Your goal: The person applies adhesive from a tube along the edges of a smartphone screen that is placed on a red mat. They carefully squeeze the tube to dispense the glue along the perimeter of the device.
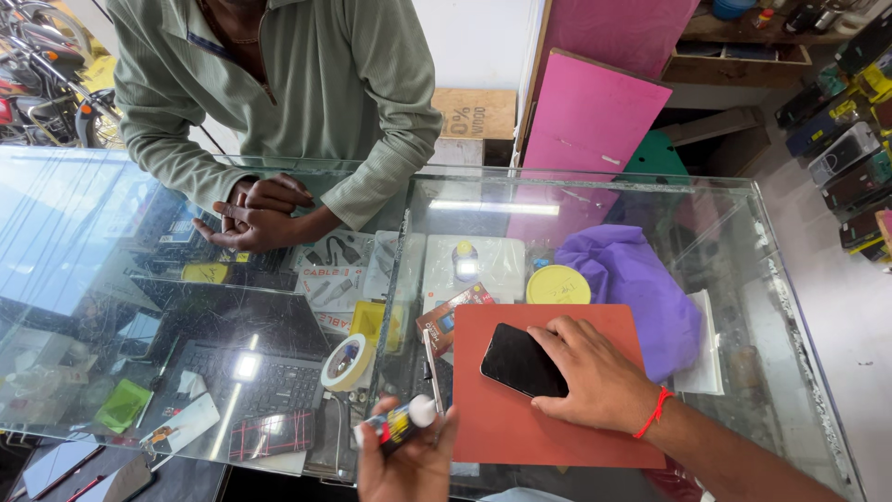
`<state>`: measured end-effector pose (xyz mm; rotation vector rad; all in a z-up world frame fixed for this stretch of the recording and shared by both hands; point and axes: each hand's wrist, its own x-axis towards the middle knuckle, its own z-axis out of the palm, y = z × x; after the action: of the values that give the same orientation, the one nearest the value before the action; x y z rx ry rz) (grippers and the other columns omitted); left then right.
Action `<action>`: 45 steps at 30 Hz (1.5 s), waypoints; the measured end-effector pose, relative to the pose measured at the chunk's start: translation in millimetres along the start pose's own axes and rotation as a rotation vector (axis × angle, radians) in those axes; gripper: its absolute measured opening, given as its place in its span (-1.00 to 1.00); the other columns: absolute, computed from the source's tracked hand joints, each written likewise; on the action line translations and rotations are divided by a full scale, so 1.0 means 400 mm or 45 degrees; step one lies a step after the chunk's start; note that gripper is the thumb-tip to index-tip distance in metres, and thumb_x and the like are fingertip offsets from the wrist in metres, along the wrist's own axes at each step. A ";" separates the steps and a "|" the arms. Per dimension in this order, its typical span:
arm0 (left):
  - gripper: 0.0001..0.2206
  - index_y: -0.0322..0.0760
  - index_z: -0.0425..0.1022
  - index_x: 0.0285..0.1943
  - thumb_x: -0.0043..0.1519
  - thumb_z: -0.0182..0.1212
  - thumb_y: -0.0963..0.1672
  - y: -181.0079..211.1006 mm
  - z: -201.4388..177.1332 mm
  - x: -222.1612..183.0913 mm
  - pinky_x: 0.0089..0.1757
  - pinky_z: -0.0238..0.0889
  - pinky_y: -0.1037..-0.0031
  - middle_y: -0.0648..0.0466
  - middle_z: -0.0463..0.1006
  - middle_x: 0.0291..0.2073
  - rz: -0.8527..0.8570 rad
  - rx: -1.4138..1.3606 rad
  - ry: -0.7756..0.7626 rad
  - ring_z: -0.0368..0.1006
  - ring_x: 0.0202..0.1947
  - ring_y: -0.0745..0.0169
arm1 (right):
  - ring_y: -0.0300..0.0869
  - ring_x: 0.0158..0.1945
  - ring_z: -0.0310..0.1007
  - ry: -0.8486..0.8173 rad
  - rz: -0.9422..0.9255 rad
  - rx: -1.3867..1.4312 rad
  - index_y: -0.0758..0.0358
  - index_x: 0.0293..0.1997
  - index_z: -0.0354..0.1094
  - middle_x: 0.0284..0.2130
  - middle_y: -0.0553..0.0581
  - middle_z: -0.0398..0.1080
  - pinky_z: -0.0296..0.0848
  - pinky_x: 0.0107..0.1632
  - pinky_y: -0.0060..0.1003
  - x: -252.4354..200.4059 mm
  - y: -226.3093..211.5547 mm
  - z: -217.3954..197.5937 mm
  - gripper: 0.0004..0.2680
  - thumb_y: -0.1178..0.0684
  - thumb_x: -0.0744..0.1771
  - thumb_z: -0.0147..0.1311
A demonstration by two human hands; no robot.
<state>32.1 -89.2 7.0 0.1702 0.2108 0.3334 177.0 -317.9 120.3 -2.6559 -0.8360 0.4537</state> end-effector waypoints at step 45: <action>-0.58 -0.40 0.23 0.32 0.42 0.03 -0.01 -0.162 0.045 0.057 0.02 0.30 0.30 -0.19 0.51 0.04 -0.192 0.156 -0.324 0.45 0.05 -0.02 | -0.26 -0.28 0.54 -0.183 -0.053 0.786 0.28 0.02 0.47 -0.36 0.03 0.58 0.51 -0.17 -0.33 0.143 0.095 -0.014 -0.66 0.02 0.20 0.34</action>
<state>77.3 -143.9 7.3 0.3138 -0.0079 0.1461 242.3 -314.6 99.2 -2.0518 -0.6532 0.7581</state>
